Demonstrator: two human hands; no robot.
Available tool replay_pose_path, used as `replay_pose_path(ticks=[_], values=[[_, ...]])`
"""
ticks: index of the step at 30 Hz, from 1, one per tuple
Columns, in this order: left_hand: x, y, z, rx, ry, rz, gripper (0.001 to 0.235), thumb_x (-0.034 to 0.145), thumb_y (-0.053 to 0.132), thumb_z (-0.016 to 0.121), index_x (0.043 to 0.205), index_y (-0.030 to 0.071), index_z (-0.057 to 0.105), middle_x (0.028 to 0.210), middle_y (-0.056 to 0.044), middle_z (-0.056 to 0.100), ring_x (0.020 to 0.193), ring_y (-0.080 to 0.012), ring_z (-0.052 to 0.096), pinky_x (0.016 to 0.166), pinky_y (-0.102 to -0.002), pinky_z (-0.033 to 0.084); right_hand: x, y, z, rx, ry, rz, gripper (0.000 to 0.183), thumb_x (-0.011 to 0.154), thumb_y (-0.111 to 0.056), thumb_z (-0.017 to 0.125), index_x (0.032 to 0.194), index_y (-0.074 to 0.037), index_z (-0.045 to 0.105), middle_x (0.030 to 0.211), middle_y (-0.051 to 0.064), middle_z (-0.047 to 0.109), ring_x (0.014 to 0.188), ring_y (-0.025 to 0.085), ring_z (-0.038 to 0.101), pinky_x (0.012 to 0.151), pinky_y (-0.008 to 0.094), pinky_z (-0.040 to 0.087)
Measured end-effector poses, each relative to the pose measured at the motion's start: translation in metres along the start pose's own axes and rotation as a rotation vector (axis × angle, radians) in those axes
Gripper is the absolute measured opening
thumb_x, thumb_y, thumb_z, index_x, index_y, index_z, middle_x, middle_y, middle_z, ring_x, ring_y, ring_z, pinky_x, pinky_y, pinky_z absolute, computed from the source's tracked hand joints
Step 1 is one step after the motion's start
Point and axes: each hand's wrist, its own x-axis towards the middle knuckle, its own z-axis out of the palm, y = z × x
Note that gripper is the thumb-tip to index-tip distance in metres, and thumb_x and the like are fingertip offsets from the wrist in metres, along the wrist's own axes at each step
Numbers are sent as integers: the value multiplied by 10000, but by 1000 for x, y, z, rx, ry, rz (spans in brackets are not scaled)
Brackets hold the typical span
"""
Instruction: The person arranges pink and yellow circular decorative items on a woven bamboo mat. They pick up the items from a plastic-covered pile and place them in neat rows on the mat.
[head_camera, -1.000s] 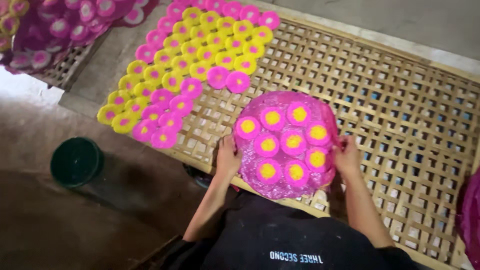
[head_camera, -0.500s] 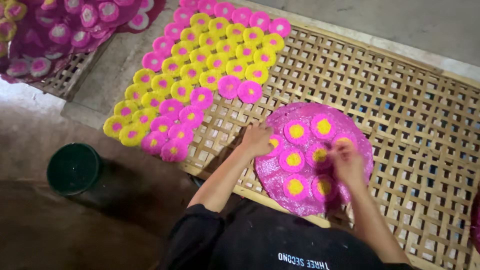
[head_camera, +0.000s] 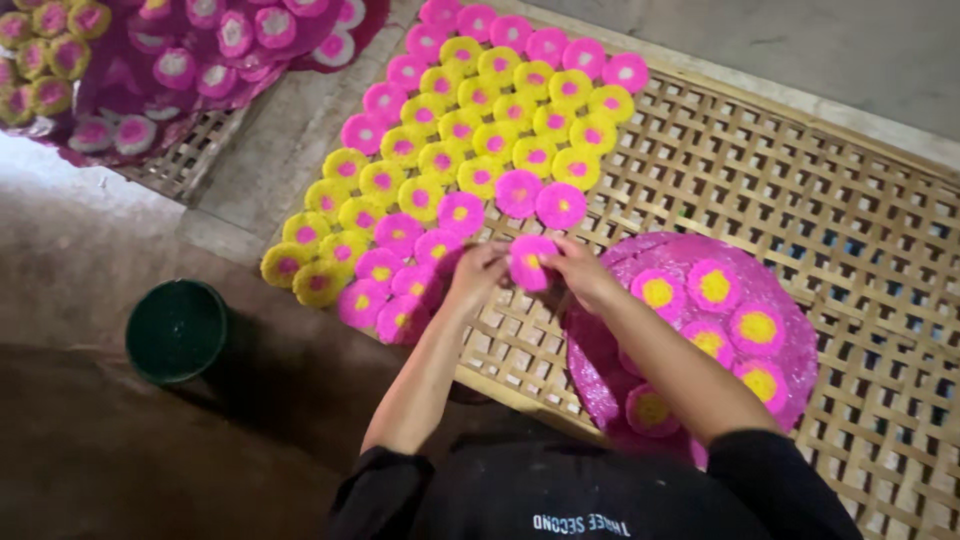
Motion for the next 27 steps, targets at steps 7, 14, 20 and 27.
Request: replay_pose_path(ticks=[7,14,20,27], values=[[18,19,-36,687,342,226,207,841,115,700,1037,51,689,906,-176,757,856,-341,744,740,-459,589,78,-7,49,-695,285,-502,355,829,-102,762,1171,-56,679,1034,151,755,954,295,738,848,394,580],[19,42,-29,1010,322,154,306,870,106,630,1170,54,610,1059,-213,673,925,-443,674,746,-560,530,49,-32,69,-818,307,-640,322,952,-149,714,1254,-70,633,1144,172,684,1009,373,679,873,447,559],[-16,47,-12,840,386,433,313,864,59,626,1176,90,629,1112,-162,621,996,-402,638,784,-499,534,-55,-59,-6,-1129,359,-527,399,847,-231,784,1220,-155,665,1143,132,641,1070,356,630,871,446,544],[-58,49,67,677,115,468,289,855,94,679,1141,123,654,1099,-109,662,1006,-344,661,789,-443,551,-149,-36,-95,-1416,398,-309,405,802,-263,791,1147,-123,632,1106,121,631,1048,352,631,855,454,554]])
